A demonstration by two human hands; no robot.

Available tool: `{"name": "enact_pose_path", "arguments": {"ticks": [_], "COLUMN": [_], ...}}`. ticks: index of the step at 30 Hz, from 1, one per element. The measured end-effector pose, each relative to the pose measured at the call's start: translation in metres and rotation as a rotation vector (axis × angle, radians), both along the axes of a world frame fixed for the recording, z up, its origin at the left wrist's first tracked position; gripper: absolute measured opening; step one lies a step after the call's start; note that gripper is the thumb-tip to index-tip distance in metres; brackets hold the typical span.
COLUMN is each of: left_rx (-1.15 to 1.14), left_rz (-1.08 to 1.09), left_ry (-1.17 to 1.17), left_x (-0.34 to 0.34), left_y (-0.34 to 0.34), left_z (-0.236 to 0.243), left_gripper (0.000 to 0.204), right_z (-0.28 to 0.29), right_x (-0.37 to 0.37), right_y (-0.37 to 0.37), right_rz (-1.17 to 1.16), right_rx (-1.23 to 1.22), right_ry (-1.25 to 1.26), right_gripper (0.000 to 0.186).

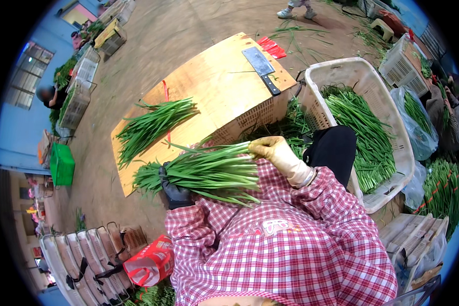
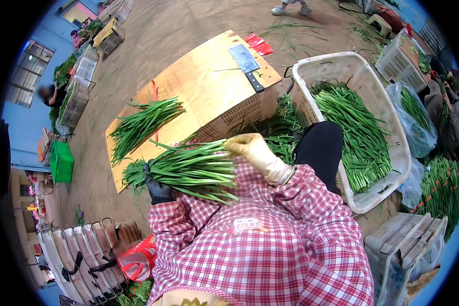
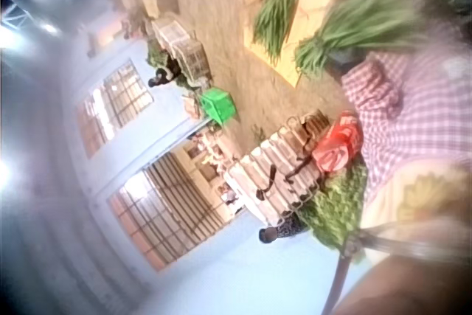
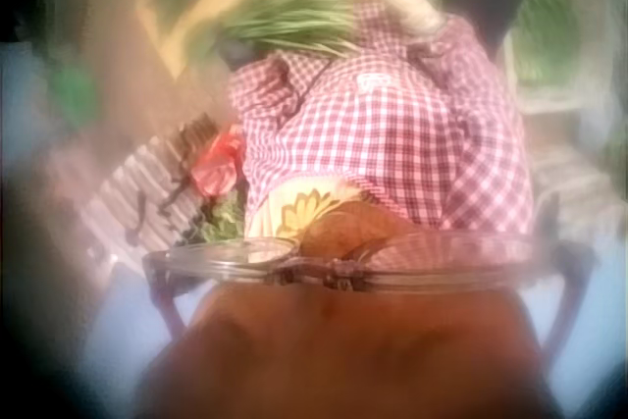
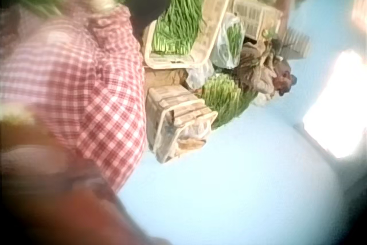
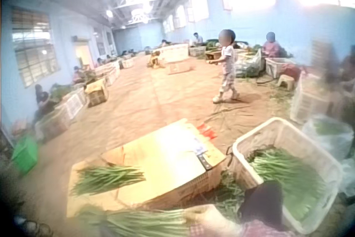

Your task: The person gathers green onions from a basket, aligns them into a bundle, and secures them with a red rubber band. They then trim the root ends with a knife and place the finished bundle on the table.

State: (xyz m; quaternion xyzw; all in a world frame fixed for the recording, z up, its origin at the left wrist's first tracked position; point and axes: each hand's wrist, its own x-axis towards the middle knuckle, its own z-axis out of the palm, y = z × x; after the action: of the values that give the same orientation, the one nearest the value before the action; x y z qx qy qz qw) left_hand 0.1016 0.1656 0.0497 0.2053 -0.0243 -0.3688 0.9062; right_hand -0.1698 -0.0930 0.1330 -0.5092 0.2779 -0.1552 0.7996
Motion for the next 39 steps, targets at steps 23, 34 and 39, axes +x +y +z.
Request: {"name": "enact_pose_path", "arguments": {"ticks": [23, 34, 39], "left_rx": [-0.047, 0.007, -0.055], "left_rz": [0.03, 0.133, 0.142], "left_ry": [0.011, -0.016, -0.046], "left_x": [-0.017, -0.015, -0.017], "left_y": [-0.02, -0.014, -0.014], "left_z": [0.032, 0.026, 0.037], "left_gripper": [0.024, 0.024, 0.023], "right_z": [0.005, 0.02, 0.004], "right_x": [0.016, -0.025, -0.062], "right_y": [0.022, 0.004, -0.061], "right_rz": [0.353, 0.347, 0.216], "right_rx": [0.072, -0.458, -1.298], "right_ry": [-0.203, 0.217, 1.092], "right_gripper": [0.027, 0.021, 0.018]}}
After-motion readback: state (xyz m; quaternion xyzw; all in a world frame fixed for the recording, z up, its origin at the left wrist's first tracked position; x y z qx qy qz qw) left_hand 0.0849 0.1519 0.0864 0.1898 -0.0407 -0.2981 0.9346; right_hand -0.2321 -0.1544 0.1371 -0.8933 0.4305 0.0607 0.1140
